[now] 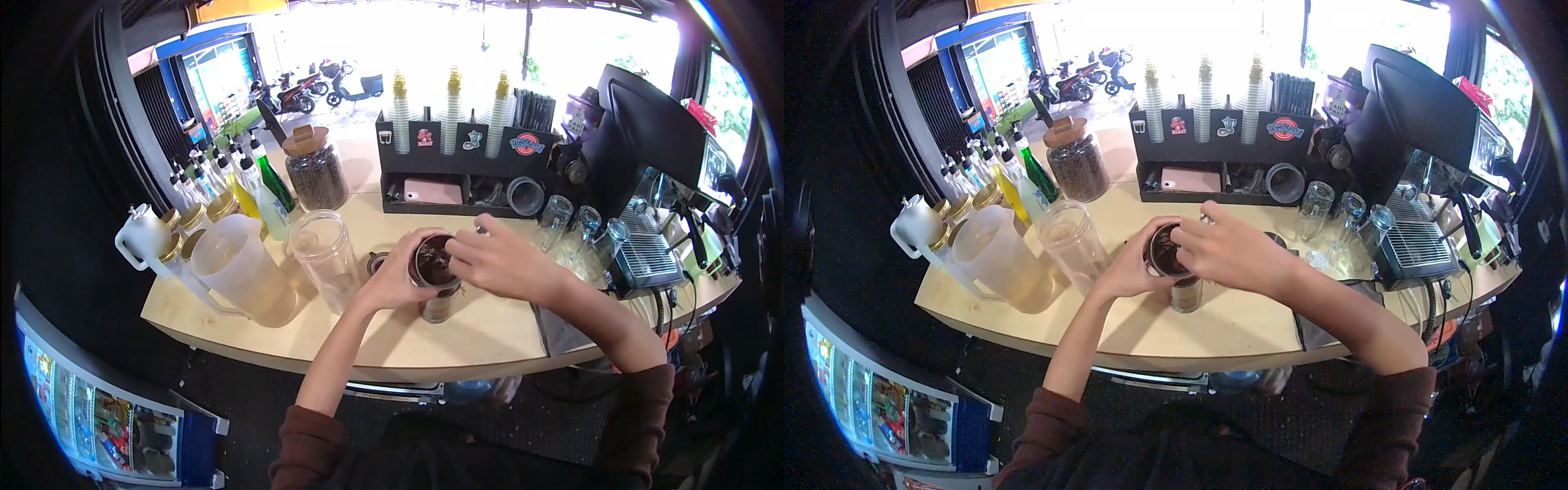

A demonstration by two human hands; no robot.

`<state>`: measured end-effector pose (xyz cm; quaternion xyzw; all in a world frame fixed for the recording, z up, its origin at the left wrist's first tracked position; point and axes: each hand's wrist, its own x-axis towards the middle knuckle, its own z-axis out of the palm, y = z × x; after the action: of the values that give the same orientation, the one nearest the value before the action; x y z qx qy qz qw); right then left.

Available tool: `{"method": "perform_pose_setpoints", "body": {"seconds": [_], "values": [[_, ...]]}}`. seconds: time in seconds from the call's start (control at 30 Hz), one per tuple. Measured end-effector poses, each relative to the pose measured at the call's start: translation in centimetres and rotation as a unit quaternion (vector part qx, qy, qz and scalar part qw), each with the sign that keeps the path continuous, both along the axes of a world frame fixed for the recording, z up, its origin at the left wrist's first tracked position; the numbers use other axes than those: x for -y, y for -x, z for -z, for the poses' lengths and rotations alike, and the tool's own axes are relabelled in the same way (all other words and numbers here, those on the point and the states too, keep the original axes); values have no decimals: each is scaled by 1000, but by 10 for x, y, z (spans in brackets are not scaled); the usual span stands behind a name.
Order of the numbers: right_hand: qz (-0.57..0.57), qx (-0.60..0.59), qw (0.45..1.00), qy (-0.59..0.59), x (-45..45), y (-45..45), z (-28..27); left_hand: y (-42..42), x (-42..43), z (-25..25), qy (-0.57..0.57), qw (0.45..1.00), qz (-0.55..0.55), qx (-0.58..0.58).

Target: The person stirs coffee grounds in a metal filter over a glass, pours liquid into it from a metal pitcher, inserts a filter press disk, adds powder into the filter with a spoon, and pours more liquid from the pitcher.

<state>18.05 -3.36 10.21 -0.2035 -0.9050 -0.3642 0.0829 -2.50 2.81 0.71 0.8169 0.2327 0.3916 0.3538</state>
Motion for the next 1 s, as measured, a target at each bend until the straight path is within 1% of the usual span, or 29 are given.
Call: {"method": "perform_pose_setpoints", "body": {"seconds": [0.07,0.17,0.23,0.3,0.37,0.43,0.47,0.5,0.53,0.57,0.6,0.63,0.67,0.7,0.73,0.77,0.8,0.87,0.93,1.0], "values": [[12,2,1000,-14,1,-2,-1,-1,-2,3,28,999,19,14],[0,6,1000,15,-1,-5,2,-4,-3,1,27,998,41,39],[-30,19,999,-1,3,-3,5,-5,-2,-2,38,997,45,46],[-19,-5,1000,-15,-2,-9,6,-7,-1,-1,52,996,51,51],[-11,-27,999,-31,-3,-9,9,-7,-1,1,43,998,28,47],[-8,-21,1000,14,5,-5,16,-8,3,-1,38,998,14,43],[-7,-20,1000,13,6,-4,17,-9,5,-1,36,999,1,39],[5,-47,999,27,7,-4,17,-11,5,3,36,999,1,40],[16,-75,996,41,8,-3,19,-14,5,9,4,998,-46,42],[16,-75,996,41,9,-1,20,-18,5,13,-28,994,-92,43],[52,-96,994,12,10,0,23,-21,9,13,-29,994,-92,43],[88,-117,989,-18,10,2,25,-24,15,11,-46,988,-131,65],[88,-117,989,-19,12,3,27,-27,18,10,-64,979,-170,87],[97,-142,985,-1,13,4,29,-28,20,10,-64,979,-170,87],[105,-166,980,18,15,5,32,-29,22,10,-77,973,-196,92],[105,-166,980,19,18,6,33,-30,23,11,-89,966,-221,96],[109,-156,981,34,21,7,34,-31,21,13,-89,966,-221,96],[115,-147,981,51,21,6,34,-35,18,21,-76,960,-219,156],[133,-193,971,39,17,4,32,-40,20,23,-74,958,-217,172],[118,-194,972,60,19,9,42,-42,22,22,-76,955,-217,189]]}}
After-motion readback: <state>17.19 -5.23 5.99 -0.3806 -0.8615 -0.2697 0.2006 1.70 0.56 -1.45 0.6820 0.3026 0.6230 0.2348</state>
